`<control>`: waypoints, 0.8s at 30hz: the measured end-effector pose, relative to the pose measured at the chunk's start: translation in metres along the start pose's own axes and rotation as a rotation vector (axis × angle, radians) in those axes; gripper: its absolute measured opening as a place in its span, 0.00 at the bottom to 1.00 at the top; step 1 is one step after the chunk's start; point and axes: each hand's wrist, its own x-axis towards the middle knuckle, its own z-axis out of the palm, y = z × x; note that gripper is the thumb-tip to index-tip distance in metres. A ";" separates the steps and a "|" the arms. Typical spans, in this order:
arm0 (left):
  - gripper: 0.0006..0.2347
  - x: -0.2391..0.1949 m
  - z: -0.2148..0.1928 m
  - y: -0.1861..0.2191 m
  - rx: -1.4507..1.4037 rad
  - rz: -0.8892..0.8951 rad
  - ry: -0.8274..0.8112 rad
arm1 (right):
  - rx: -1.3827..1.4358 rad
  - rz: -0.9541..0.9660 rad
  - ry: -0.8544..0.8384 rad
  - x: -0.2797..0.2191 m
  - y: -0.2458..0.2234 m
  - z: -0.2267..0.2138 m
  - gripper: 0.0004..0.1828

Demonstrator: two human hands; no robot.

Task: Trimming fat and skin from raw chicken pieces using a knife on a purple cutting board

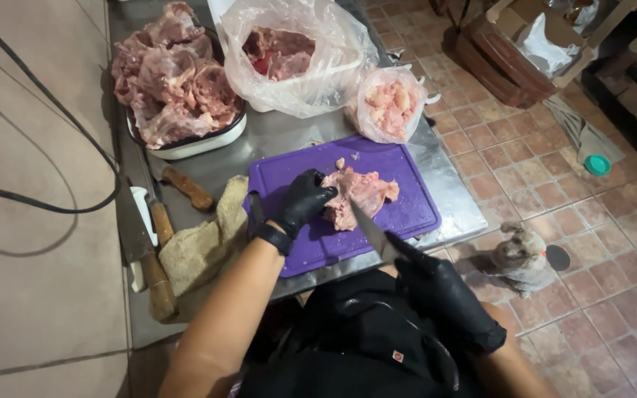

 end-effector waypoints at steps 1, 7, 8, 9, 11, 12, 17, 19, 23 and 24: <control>0.06 -0.004 -0.003 0.004 -0.142 -0.074 -0.021 | -0.001 -0.119 0.036 0.007 0.006 0.000 0.30; 0.12 0.020 0.025 -0.056 -0.442 -0.180 0.028 | 0.065 -0.285 0.178 0.051 0.003 0.033 0.27; 0.10 0.021 0.028 -0.062 -0.486 -0.178 0.042 | 0.074 -0.289 0.188 0.056 0.001 0.039 0.26; 0.10 0.015 0.025 -0.053 -0.490 -0.179 0.045 | 0.070 -0.290 0.186 0.059 0.003 0.043 0.26; 0.10 0.002 0.021 -0.036 -0.372 -0.066 0.107 | -0.111 -0.347 0.222 0.065 0.008 0.051 0.28; 0.10 0.002 0.020 -0.035 -0.377 -0.069 0.108 | -0.116 -0.346 0.220 0.066 0.005 0.052 0.28; 0.09 -0.011 0.015 -0.014 -0.201 -0.014 0.165 | -0.610 -0.459 0.283 0.064 -0.014 0.059 0.29; 0.08 -0.016 0.017 -0.012 -0.195 0.011 0.159 | -0.584 -0.444 0.220 0.057 -0.052 0.055 0.31; 0.06 -0.026 0.017 0.000 -0.105 0.119 0.221 | -0.759 -0.543 0.273 0.135 -0.025 0.071 0.32; 0.06 -0.026 0.016 0.000 -0.104 0.121 0.222 | -0.759 -0.545 0.275 0.131 -0.024 0.065 0.32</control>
